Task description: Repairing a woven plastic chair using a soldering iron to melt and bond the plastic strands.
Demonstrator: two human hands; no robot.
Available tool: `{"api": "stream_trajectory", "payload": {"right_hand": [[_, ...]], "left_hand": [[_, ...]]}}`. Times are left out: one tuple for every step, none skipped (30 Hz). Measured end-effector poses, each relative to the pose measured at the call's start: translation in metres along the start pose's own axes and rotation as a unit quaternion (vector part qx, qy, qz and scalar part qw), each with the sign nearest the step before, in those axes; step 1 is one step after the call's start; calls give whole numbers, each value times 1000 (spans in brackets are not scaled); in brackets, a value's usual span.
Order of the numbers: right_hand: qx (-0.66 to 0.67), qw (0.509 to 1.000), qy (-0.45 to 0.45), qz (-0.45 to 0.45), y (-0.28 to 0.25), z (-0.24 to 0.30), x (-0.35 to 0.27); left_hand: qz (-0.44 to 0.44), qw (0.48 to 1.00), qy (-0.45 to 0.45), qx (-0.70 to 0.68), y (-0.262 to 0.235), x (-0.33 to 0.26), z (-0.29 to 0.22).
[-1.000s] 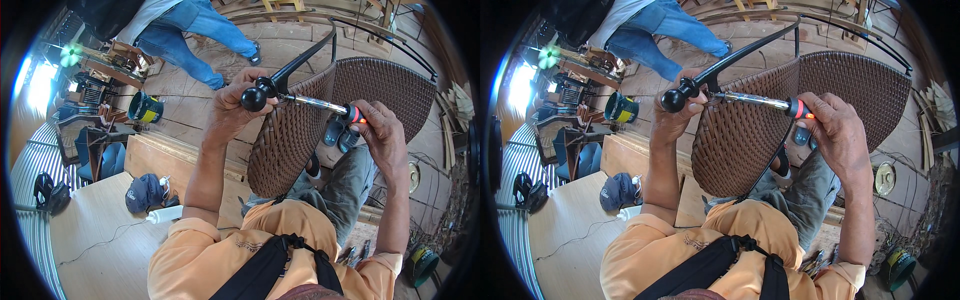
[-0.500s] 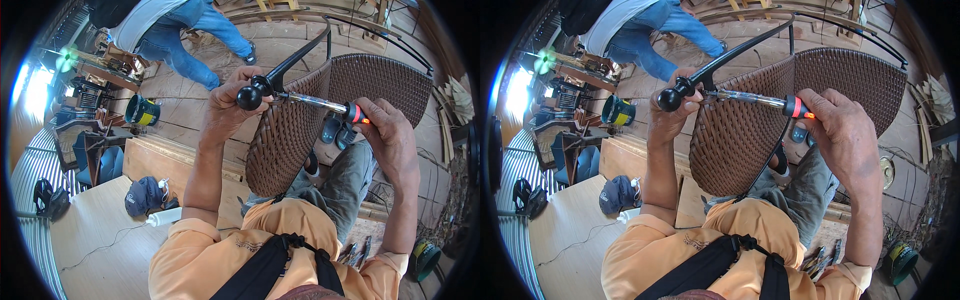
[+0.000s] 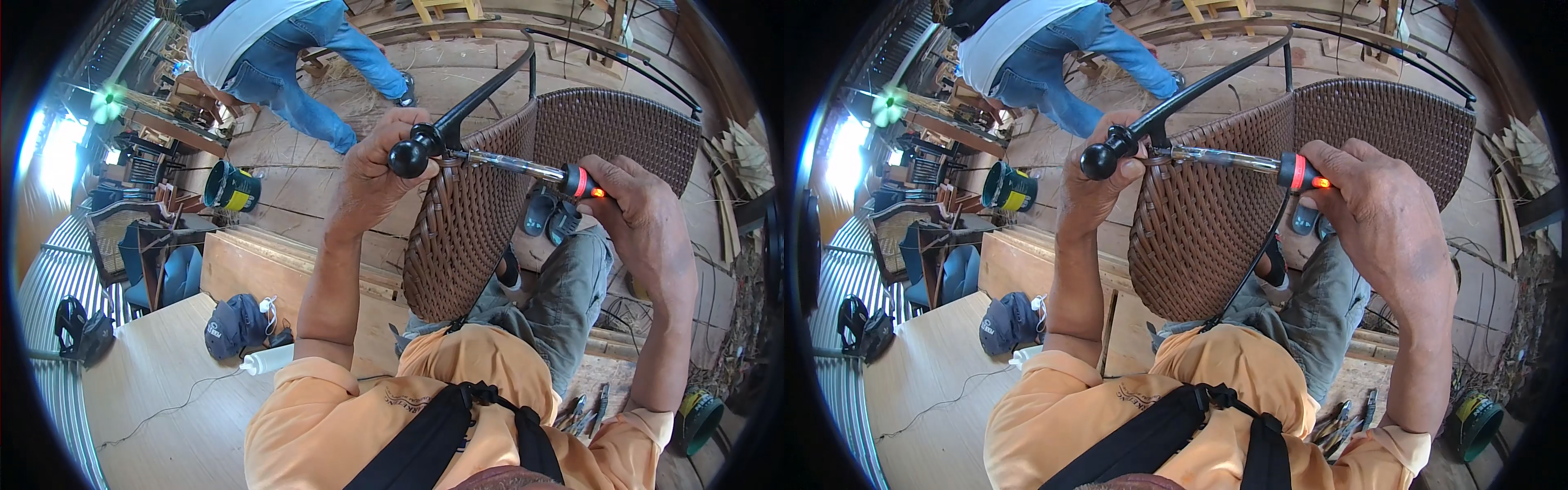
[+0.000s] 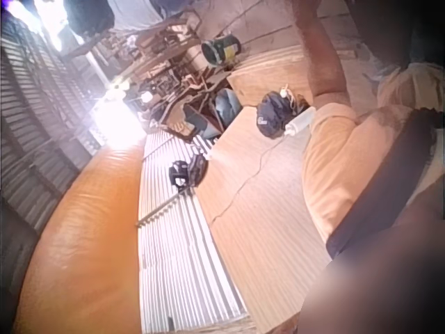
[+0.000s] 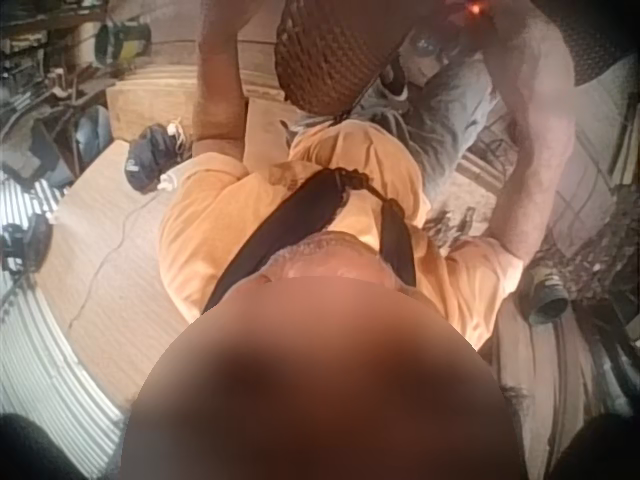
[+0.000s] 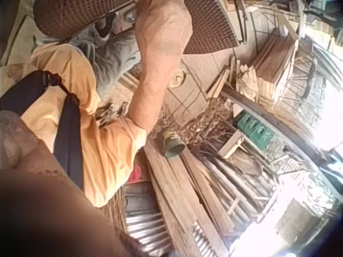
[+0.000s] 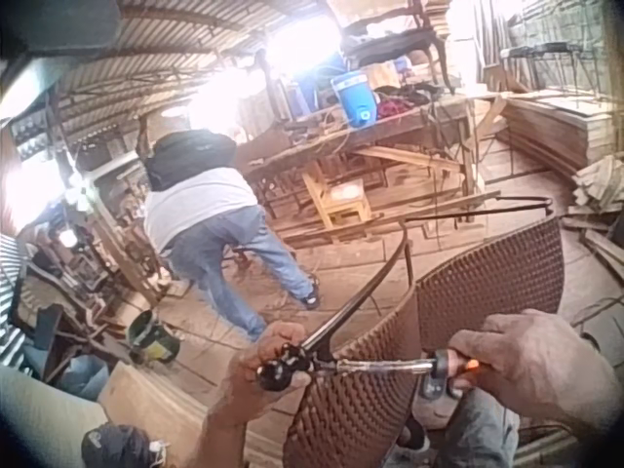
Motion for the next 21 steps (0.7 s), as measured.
{"api": "stream_trajectory", "payload": {"right_hand": [[7,1000,-1,4,0,-2,1],[15,1000,-8,1,1,-4,2],[24,1000,-16,-2,4,-6,4],[32,999,-24,-5,6,-8,5],[37,999,-23,-3,9,-11,7],[42,999,-21,-1,12,-13,8],[48,999,-20,0,14,-15,8],[42,999,-25,-6,14,-17,7],[36,999,-31,-11,14,-19,6],[31,999,-36,-16,14,-22,4],[53,997,-43,-36,11,-24,2],[76,994,-50,-56,8,-26,0],[93,991,-51,-75,7,-29,-2],[167,983,10,-80,8,-34,-3],[237,965,77,-87,12,-38,-2],[293,934,183,-90,18,-43,-3],[340,919,181,-85,27,-44,2],[331,918,201,-85,38,-44,6],[372,904,175,-116,49,-41,10],[459,864,185,-96,61,-39,15],[481,855,178,-79,71,-36,21]], "left_hand": [[2,1000,9,-1,0,0,0],[4,1000,19,-2,-1,1,0],[5,1000,28,-4,-1,1,0],[9,1000,25,0,-1,1,0],[12,1000,22,4,-2,2,-1],[15,1000,19,8,-2,2,-2],[23,1000,12,15,-2,3,-3],[31,999,5,21,-2,3,-5],[38,999,-2,27,-2,4,-7],[47,998,-2,41,-2,4,-10],[56,997,1,56,-2,6,-12],[66,995,-4,72,-2,8,-14],[82,994,0,69,-3,10,-16],[98,993,-1,69,-4,13,-18],[116,991,-3,69,-5,17,-18],[137,988,4,69,-6,21,-18],[158,985,10,69,-7,24,-18],[171,982,13,79,-8,28,-17],[181,981,16,62,-9,30,-16],[184,981,14,54,-9,32,-14],[186,982,11,45,-10,33,-13]]}}
Point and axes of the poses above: each hand's wrist, its own x-axis towards the middle knuckle, its own y-axis out of the palm, z = x × y, the point moved 2 cm from there along x, towards the middle knuckle, and after that the axes turned 3 degrees about y, right-handed, at the moved point
